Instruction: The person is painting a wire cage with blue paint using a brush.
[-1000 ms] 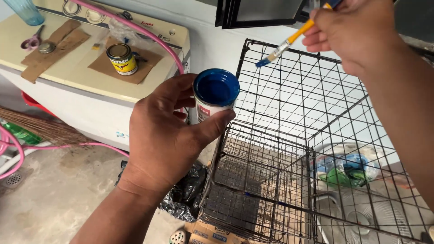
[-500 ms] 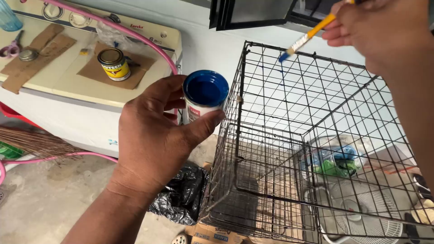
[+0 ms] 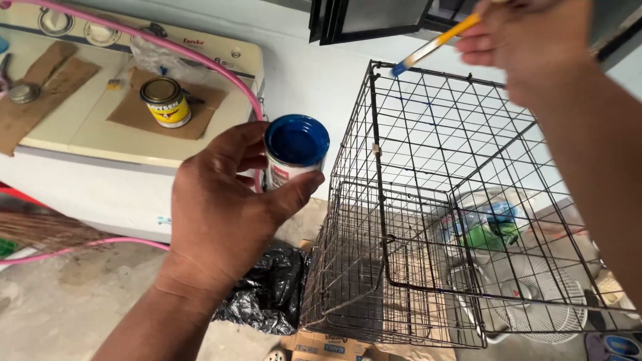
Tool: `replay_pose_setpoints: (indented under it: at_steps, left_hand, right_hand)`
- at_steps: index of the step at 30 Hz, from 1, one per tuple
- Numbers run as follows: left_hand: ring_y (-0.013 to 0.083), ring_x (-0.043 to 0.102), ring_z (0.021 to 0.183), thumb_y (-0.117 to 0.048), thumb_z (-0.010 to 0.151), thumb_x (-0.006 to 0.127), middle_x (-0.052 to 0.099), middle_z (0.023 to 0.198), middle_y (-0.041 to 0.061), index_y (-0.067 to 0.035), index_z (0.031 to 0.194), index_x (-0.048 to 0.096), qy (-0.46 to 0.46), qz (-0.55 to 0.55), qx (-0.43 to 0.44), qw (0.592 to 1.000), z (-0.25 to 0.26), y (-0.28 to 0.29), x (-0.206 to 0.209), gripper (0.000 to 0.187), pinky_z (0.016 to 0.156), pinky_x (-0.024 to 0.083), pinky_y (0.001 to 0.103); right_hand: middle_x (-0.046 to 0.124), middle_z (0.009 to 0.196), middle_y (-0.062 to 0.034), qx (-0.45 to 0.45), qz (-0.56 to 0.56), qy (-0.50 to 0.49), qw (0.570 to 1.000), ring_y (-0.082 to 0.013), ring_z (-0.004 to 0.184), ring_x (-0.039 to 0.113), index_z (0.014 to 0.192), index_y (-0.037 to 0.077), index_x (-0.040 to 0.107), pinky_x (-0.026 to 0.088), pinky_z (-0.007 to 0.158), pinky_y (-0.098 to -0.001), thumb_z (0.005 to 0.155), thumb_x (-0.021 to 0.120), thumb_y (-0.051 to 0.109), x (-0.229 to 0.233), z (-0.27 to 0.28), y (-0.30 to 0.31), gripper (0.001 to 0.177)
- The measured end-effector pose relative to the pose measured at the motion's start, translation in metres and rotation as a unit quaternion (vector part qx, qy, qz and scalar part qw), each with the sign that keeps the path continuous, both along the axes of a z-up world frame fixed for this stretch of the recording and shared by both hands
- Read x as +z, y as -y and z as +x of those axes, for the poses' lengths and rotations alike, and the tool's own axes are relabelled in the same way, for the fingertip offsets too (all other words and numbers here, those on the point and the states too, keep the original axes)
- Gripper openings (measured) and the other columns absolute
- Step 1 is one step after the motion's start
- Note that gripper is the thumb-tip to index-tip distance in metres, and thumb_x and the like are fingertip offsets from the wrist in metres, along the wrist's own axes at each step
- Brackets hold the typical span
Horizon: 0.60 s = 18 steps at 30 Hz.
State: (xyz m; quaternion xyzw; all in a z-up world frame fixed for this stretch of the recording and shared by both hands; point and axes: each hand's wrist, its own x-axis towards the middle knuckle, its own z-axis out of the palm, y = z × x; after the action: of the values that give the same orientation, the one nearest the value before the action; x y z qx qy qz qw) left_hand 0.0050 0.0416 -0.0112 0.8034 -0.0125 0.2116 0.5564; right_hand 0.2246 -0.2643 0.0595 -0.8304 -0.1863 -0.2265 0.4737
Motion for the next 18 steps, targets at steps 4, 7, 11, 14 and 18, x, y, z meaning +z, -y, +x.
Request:
replay_pose_setpoints:
  at_steps: [4, 7, 11, 14, 18]
  left_hand:
    - [0.0126, 0.074, 0.102, -0.029, 0.072, 0.090, 0.079, 0.103, 0.004, -0.005, 0.118, 0.068, 0.003, 0.047, 0.004, 0.999, 0.003, -0.003, 0.008, 0.057, 0.079, 0.064, 0.030]
    - [0.0125, 0.075, 0.101, -0.030, 0.073, 0.090, 0.080, 0.102, 0.003, -0.008, 0.117, 0.071, 0.012, 0.048, -0.004, 0.999, 0.004, -0.007, 0.006, 0.053, 0.079, 0.062, 0.030]
    - [0.0130, 0.075, 0.101, -0.028, 0.074, 0.089, 0.080, 0.105, 0.002, -0.006, 0.120, 0.069, 0.023, 0.001, -0.022, 0.999, 0.002, -0.006, 0.002, 0.055, 0.085, 0.063, 0.028]
    - [0.0116, 0.074, 0.098, -0.031, 0.070, 0.091, 0.079, 0.100, 0.002, -0.009, 0.121, 0.070, -0.022, 0.061, 0.015, 0.998, 0.000, -0.008, 0.006, 0.060, 0.078, 0.061, 0.029]
    - [0.0118, 0.074, 0.101, -0.029, 0.074, 0.090, 0.079, 0.105, 0.002, -0.006, 0.120, 0.068, 0.005, 0.012, -0.017, 1.000, 0.002, -0.010, -0.005, 0.056, 0.084, 0.063, 0.029]
  right_hand:
    - [0.073, 0.091, -0.0131, -0.061, -0.024, -0.067, 0.996, -0.0198, 0.080, 0.080, 0.097, 0.005, 0.064, 0.070, 0.068, -0.0277, 0.107, 0.065, 0.009, -0.006, 0.003, -0.010, 0.011]
    - [0.076, 0.094, -0.0110, -0.100, -0.021, -0.057, 0.993, -0.0174, 0.082, 0.081, 0.101, 0.006, 0.064, 0.067, 0.067, -0.0270, 0.109, 0.056, 0.009, -0.006, 0.018, 0.008, 0.012]
    - [0.072, 0.096, -0.0102, -0.014, -0.006, -0.015, 1.000, -0.0169, 0.081, 0.078, 0.099, 0.005, 0.062, 0.070, 0.068, -0.0244, 0.106, 0.056, 0.007, -0.003, 0.004, 0.004, 0.009]
    - [0.074, 0.095, -0.0137, -0.063, -0.047, -0.063, 0.995, -0.0193, 0.082, 0.080, 0.104, 0.004, 0.063, 0.069, 0.068, -0.0273, 0.108, 0.062, 0.008, -0.010, 0.015, 0.016, 0.006]
    - [0.074, 0.094, -0.0101, -0.065, -0.034, -0.029, 0.997, -0.0159, 0.081, 0.079, 0.105, 0.004, 0.064, 0.069, 0.069, -0.0242, 0.110, 0.056, 0.010, -0.009, 0.008, 0.022, 0.011]
